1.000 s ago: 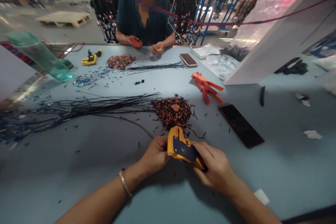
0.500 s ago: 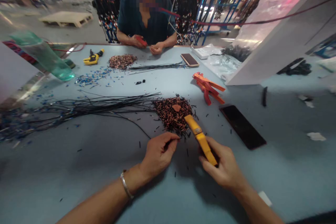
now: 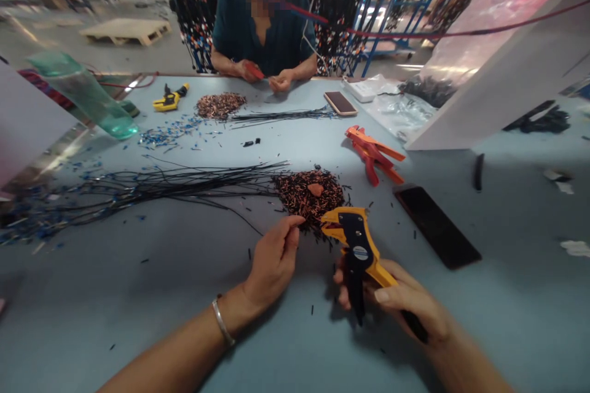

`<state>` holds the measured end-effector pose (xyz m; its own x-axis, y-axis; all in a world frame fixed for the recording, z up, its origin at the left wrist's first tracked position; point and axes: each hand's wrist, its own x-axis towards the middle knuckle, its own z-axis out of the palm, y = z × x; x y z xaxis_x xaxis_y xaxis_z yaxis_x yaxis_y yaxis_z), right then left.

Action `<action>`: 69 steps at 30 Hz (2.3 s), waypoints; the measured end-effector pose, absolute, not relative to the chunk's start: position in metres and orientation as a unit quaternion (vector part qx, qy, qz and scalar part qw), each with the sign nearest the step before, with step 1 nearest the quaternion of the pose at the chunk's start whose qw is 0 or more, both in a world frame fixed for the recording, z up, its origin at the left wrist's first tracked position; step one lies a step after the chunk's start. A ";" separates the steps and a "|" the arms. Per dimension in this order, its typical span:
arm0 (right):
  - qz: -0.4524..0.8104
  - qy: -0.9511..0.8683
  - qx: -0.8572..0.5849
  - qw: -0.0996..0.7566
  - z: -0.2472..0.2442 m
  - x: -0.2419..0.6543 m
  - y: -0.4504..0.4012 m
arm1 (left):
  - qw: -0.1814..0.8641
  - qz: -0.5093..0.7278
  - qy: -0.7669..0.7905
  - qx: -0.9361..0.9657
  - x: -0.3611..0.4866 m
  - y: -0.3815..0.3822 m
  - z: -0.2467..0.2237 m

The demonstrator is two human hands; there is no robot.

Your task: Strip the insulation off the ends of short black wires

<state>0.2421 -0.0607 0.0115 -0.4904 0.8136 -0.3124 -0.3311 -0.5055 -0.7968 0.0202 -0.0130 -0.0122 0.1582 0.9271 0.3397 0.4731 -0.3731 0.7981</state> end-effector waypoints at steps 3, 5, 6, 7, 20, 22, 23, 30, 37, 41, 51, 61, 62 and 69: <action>0.801 -0.332 -0.353 0.351 0.010 0.243 -0.061 | 0.261 0.428 0.484 0.718 0.020 -0.014 -0.011; 0.803 -0.325 -0.356 0.351 0.009 0.242 -0.061 | 0.259 0.432 0.471 0.725 0.020 -0.014 -0.010; 0.803 -0.324 -0.356 0.351 0.009 0.242 -0.060 | 0.255 0.435 0.466 0.727 0.020 -0.014 -0.009; 0.802 -0.326 -0.357 0.351 0.008 0.241 -0.060 | 0.249 0.439 0.464 0.728 0.021 -0.014 -0.009; 0.803 -0.337 -0.343 0.353 0.005 0.243 -0.062 | 0.253 0.494 0.417 0.720 0.023 -0.015 -0.009; 0.802 -0.345 -0.340 0.349 0.006 0.244 -0.062 | 0.250 0.491 0.421 0.721 0.023 -0.015 -0.009; 0.801 -0.350 -0.340 0.347 0.006 0.244 -0.062 | 0.250 0.488 0.424 0.720 0.023 -0.015 -0.009; 0.796 -0.364 -0.348 0.336 0.007 0.244 -0.061 | 0.248 0.474 0.441 0.721 0.023 -0.016 -0.008; 0.747 -0.438 -0.380 0.327 0.013 0.243 -0.061 | 0.266 0.477 0.427 0.721 0.024 -0.016 -0.007; 0.716 -0.491 -0.385 0.313 0.018 0.243 -0.062 | 0.270 0.487 0.421 0.716 0.024 -0.016 -0.005; 0.800 -0.370 -0.321 0.346 0.011 0.253 -0.065 | 0.291 0.510 0.374 0.718 0.021 -0.015 -0.002; 0.802 -0.391 -0.326 0.312 0.011 0.252 -0.066 | 0.320 0.501 0.366 0.716 0.020 -0.016 0.001; 0.804 -0.393 -0.323 0.308 0.012 0.252 -0.066 | 0.323 0.498 0.369 0.715 0.020 -0.016 0.001; 0.808 -0.401 -0.310 0.300 0.014 0.249 -0.063 | 0.336 0.489 0.380 0.709 0.019 -0.015 -0.002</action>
<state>0.2487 -0.0630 0.0143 -0.6271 0.7343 -0.2601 -0.2366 -0.4977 -0.8344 0.0188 -0.0154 -0.0015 0.2324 0.8679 0.4391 0.2097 -0.4856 0.8487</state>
